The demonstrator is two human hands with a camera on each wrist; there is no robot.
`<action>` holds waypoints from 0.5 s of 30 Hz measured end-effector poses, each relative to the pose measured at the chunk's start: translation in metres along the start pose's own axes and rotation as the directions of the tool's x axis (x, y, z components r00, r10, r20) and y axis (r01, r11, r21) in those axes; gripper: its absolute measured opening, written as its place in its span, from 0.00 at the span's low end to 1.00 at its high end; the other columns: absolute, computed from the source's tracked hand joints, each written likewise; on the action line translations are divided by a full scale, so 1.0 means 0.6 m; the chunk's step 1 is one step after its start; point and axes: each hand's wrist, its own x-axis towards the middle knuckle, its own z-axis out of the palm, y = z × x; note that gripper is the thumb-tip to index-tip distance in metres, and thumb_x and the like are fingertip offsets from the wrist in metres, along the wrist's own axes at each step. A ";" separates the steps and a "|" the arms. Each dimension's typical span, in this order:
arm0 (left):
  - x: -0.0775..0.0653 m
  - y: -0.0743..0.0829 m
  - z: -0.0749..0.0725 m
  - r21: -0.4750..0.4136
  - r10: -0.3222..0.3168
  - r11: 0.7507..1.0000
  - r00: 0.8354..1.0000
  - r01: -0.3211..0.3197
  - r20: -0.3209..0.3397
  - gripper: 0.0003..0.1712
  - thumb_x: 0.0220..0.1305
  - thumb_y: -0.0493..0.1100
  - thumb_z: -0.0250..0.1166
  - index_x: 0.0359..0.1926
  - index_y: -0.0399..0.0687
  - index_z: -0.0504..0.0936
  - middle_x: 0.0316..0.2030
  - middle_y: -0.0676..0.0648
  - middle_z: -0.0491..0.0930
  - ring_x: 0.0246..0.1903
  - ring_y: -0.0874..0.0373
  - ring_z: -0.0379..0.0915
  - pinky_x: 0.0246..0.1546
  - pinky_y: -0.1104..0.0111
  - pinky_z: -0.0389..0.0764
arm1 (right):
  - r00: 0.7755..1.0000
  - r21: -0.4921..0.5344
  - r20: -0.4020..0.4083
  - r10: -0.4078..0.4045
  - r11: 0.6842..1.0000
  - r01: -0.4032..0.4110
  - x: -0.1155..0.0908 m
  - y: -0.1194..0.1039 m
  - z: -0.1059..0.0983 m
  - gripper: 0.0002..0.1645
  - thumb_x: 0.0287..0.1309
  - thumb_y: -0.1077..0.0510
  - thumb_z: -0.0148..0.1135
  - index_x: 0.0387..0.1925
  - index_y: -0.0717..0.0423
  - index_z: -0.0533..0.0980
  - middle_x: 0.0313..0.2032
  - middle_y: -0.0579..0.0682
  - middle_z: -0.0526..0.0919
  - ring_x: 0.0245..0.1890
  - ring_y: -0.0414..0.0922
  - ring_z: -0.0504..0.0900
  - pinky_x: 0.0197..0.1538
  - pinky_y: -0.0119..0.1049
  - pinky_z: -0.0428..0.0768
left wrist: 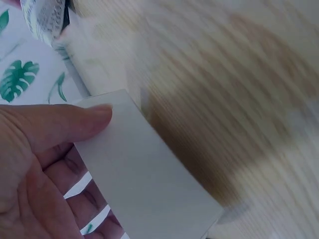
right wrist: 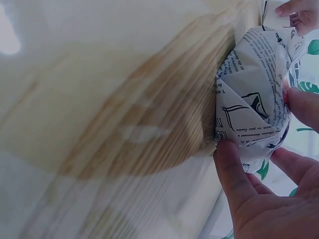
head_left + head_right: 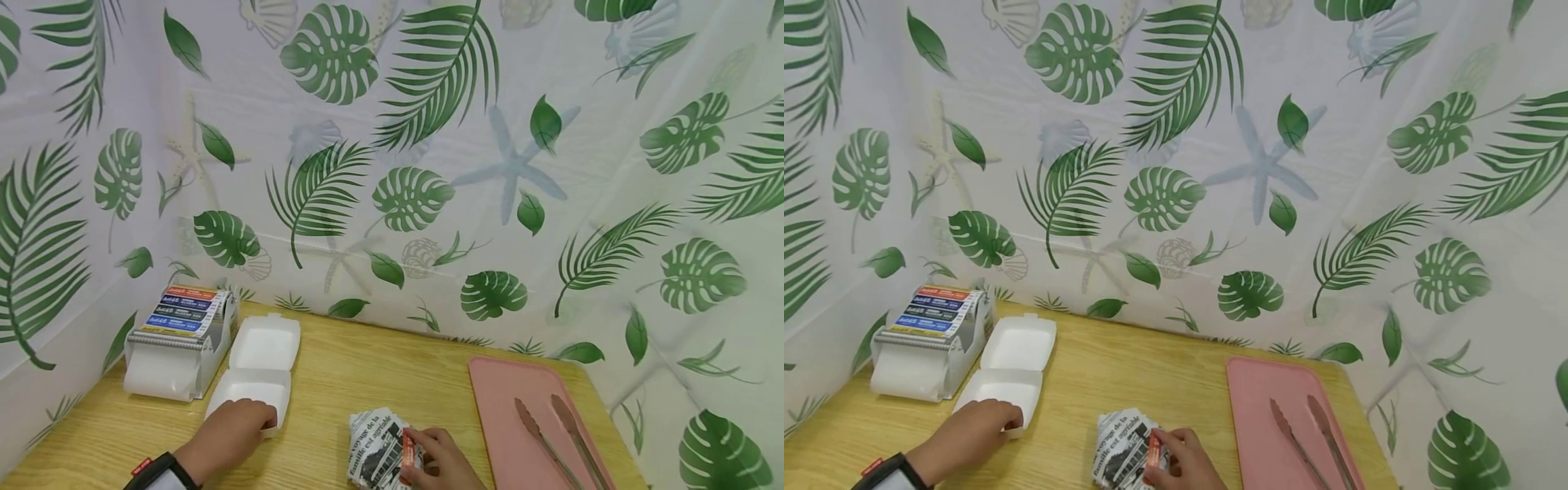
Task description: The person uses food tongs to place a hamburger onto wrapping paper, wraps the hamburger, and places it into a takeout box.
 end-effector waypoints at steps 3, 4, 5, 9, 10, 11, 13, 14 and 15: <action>-0.006 0.020 0.007 -0.036 0.051 0.998 0.998 -0.049 0.034 0.11 0.58 0.31 0.69 0.29 0.54 0.84 0.25 0.59 0.79 0.24 0.67 0.67 0.29 0.65 0.73 | 1.000 -0.014 0.019 0.000 1.000 0.000 0.000 0.008 -0.004 0.39 0.73 0.48 0.59 0.74 0.66 0.62 0.60 0.70 0.63 0.43 0.44 0.74 0.46 0.40 0.80; -0.009 0.027 0.010 -0.042 0.073 0.997 0.996 -0.072 0.044 0.11 0.58 0.31 0.69 0.29 0.54 0.84 0.25 0.59 0.79 0.24 0.67 0.67 0.29 0.66 0.73 | 1.000 -0.012 0.019 0.000 1.000 0.000 0.000 0.009 -0.005 0.39 0.73 0.47 0.59 0.74 0.65 0.62 0.60 0.70 0.63 0.43 0.44 0.74 0.47 0.41 0.80; -0.011 0.033 0.013 -0.052 0.091 0.995 0.994 -0.088 0.059 0.11 0.58 0.31 0.69 0.29 0.53 0.84 0.25 0.59 0.79 0.24 0.67 0.67 0.29 0.66 0.73 | 1.000 -0.014 0.018 -0.002 1.000 0.002 0.000 0.009 -0.005 0.39 0.73 0.47 0.59 0.74 0.66 0.62 0.60 0.70 0.63 0.43 0.44 0.74 0.47 0.42 0.80; -0.019 0.061 0.024 -0.078 0.146 0.988 0.980 -0.136 0.135 0.09 0.57 0.32 0.71 0.28 0.52 0.84 0.24 0.60 0.78 0.24 0.68 0.67 0.29 0.69 0.73 | 1.000 -0.007 0.001 0.018 1.000 -0.018 -0.003 0.003 -0.004 0.40 0.72 0.46 0.60 0.73 0.66 0.63 0.60 0.70 0.63 0.42 0.45 0.74 0.47 0.42 0.81; -0.021 0.068 0.027 -0.085 0.157 0.986 0.975 -0.145 0.159 0.07 0.56 0.35 0.72 0.28 0.52 0.84 0.23 0.60 0.77 0.24 0.69 0.66 0.28 0.70 0.73 | 1.000 0.003 -0.006 0.014 1.000 -0.014 -0.005 -0.001 -0.004 0.39 0.72 0.48 0.60 0.73 0.68 0.63 0.60 0.70 0.64 0.42 0.46 0.74 0.47 0.43 0.81; -0.022 0.075 0.030 -0.096 0.162 0.985 0.969 -0.146 0.185 0.06 0.57 0.37 0.72 0.28 0.52 0.84 0.23 0.61 0.76 0.24 0.69 0.65 0.28 0.70 0.73 | 1.000 -0.003 -0.010 0.022 1.000 -0.022 -0.006 -0.002 -0.005 0.39 0.72 0.48 0.60 0.73 0.68 0.63 0.60 0.70 0.64 0.42 0.46 0.74 0.47 0.42 0.81; -0.024 0.089 0.037 -0.115 0.182 0.980 0.959 -0.160 0.216 0.06 0.56 0.42 0.73 0.26 0.52 0.83 0.21 0.61 0.74 0.23 0.69 0.65 0.27 0.71 0.72 | 1.000 -0.001 -0.012 0.025 1.000 -0.025 -0.009 -0.002 -0.008 0.38 0.72 0.50 0.60 0.73 0.67 0.63 0.60 0.70 0.64 0.43 0.46 0.74 0.47 0.44 0.81; -0.025 0.095 0.040 -0.124 0.195 0.977 0.955 -0.171 0.224 0.07 0.56 0.44 0.73 0.26 0.52 0.83 0.21 0.61 0.74 0.23 0.70 0.64 0.27 0.71 0.72 | 1.000 -0.002 -0.015 0.019 1.000 -0.019 -0.011 0.001 -0.009 0.37 0.72 0.51 0.60 0.73 0.67 0.63 0.60 0.70 0.64 0.43 0.46 0.75 0.47 0.45 0.81; -0.026 0.099 0.043 -0.128 0.208 0.975 0.951 -0.183 0.229 0.08 0.55 0.46 0.74 0.25 0.52 0.83 0.20 0.62 0.74 0.23 0.70 0.65 0.27 0.72 0.72 | 1.000 0.001 -0.015 0.013 1.000 -0.013 -0.011 0.005 -0.011 0.37 0.72 0.51 0.60 0.73 0.67 0.63 0.60 0.70 0.64 0.44 0.47 0.75 0.48 0.46 0.81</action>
